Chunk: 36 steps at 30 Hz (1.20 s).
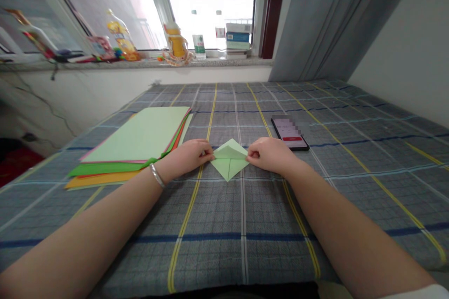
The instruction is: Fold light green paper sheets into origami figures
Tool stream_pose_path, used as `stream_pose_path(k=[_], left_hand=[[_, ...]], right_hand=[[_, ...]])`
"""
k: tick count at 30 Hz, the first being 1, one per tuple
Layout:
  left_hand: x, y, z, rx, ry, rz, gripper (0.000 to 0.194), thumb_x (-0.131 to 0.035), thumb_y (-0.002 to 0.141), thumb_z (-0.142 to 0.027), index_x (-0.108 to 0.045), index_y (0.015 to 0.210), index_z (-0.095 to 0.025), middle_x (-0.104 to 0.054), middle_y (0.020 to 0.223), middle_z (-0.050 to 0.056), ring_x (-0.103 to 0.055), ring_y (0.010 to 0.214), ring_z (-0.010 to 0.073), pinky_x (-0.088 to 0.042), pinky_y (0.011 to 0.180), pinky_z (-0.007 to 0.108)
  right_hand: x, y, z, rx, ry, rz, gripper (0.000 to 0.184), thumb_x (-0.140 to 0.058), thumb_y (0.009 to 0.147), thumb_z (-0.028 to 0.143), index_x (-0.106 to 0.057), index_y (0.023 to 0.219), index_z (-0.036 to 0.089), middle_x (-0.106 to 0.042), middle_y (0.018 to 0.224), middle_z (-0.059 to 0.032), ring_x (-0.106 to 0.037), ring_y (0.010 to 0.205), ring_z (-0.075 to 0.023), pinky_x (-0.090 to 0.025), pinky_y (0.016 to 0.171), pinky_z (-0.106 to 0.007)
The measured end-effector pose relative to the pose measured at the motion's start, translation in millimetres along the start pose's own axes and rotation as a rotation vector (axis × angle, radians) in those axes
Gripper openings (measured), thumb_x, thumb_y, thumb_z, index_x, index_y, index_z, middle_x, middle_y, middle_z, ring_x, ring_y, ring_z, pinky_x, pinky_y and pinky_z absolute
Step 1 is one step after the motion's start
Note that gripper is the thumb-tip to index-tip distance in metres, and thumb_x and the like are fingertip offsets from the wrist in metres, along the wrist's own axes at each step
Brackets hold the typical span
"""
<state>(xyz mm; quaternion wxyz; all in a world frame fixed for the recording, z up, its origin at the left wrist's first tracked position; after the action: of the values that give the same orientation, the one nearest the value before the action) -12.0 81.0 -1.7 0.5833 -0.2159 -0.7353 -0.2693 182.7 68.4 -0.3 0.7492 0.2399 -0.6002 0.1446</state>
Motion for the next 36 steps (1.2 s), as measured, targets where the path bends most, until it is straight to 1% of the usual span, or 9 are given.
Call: stream_pose_path(k=[3,8,13,16,18,21,26,31,36], left_hand=[[3.0,-1,-3,-0.010,-0.058,0.013,0.017,-0.054,0.085,-0.026,-0.061,0.074,-0.016,-0.060,0.076,0.002,-0.055,0.069,0.0144,-0.042,0.067,0.026],[7.0,-4,-11,-0.046,-0.083,0.004,0.013,-0.051,0.085,-0.023,-0.057,0.076,-0.016,-0.058,0.076,0.002,-0.053,0.068,0.0137,-0.040,0.064,0.025],[3.7,-3,-12,-0.090,-0.112,-0.026,0.018,-0.049,0.089,-0.028,-0.061,0.083,-0.017,-0.059,0.080,0.003,-0.054,0.073,0.0149,-0.042,0.070,0.026],[-2.5,0,-9,-0.096,-0.135,-0.033,0.029,-0.045,0.092,-0.034,-0.062,0.075,-0.017,-0.059,0.075,0.003,-0.054,0.074,0.0155,-0.041,0.071,0.027],[-7.1,2,-7,-0.066,-0.175,-0.020,0.032,-0.046,0.091,-0.037,-0.063,0.071,-0.017,-0.059,0.072,0.002,-0.054,0.071,0.0149,-0.040,0.068,0.026],[-11.1,4,0,0.057,-0.229,0.000,0.032,-0.049,0.088,-0.040,-0.064,0.071,-0.017,-0.058,0.067,0.000,-0.051,0.063,0.0132,-0.036,0.060,0.025],[-14.5,2,11,0.237,-0.261,0.063,0.034,-0.048,0.085,-0.042,-0.063,0.068,-0.017,-0.051,0.056,-0.003,-0.044,0.052,0.0111,-0.028,0.052,0.025],[-13.7,2,21,0.300,-0.295,0.108,0.030,-0.053,0.081,-0.043,-0.063,0.069,-0.017,-0.055,0.058,-0.002,-0.046,0.055,0.0118,-0.030,0.053,0.025],[-11.9,-1,25,0.325,-0.345,0.203,0.021,-0.057,0.076,-0.037,-0.066,0.074,-0.018,-0.059,0.060,-0.002,-0.049,0.055,0.0119,-0.034,0.054,0.024]], right_hand=[[1,1,6,0.084,0.046,-0.050,0.015,-0.059,0.080,0.029,-0.066,0.068,0.022,-0.064,0.074,-0.0031,-0.056,0.080,-0.0193,-0.040,0.070,-0.030],[-6,5,19,0.137,0.100,-0.075,0.012,-0.061,0.081,0.033,-0.066,0.083,0.022,-0.066,0.092,-0.0051,-0.056,0.091,-0.0213,-0.042,0.079,-0.033],[-15,11,26,0.113,0.117,-0.079,0.021,-0.053,0.088,0.032,-0.063,0.073,0.021,-0.064,0.080,-0.0038,-0.056,0.083,-0.0187,-0.040,0.073,-0.030],[-16,12,21,0.030,0.172,-0.074,0.028,-0.054,0.086,0.033,-0.058,0.062,0.020,-0.061,0.070,-0.0015,-0.054,0.071,-0.0161,-0.036,0.065,-0.028],[-16,12,17,-0.033,0.228,-0.060,0.028,-0.056,0.084,0.035,-0.058,0.061,0.020,-0.058,0.064,0.0003,-0.051,0.064,-0.0144,-0.033,0.059,-0.027],[-18,13,13,-0.107,0.304,-0.039,0.028,-0.054,0.084,0.037,-0.057,0.062,0.020,-0.054,0.058,0.0023,-0.048,0.057,-0.0127,-0.028,0.053,-0.026],[-22,18,7,-0.219,0.340,-0.087,0.028,-0.052,0.083,0.040,-0.056,0.064,0.020,-0.054,0.059,0.0025,-0.047,0.056,-0.0123,-0.027,0.051,-0.026],[-27,21,2,-0.274,0.313,-0.139,0.024,-0.053,0.082,0.042,-0.057,0.071,0.021,-0.058,0.065,0.0010,-0.049,0.059,-0.0137,-0.028,0.052,-0.026],[-30,21,2,-0.284,0.251,-0.105,0.022,-0.052,0.083,0.041,-0.058,0.076,0.021,-0.063,0.071,-0.0016,-0.053,0.064,-0.0157,-0.031,0.055,-0.026]])
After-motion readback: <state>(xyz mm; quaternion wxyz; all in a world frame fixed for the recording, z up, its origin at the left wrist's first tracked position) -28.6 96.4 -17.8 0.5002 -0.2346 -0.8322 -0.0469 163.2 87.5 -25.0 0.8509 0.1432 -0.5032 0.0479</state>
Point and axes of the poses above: each hand's wrist, its own y-axis towards the middle knuckle, its own x-axis out of the back of the hand, z = x × y, the point moved 6 cm from there along y, towards the middle knuckle
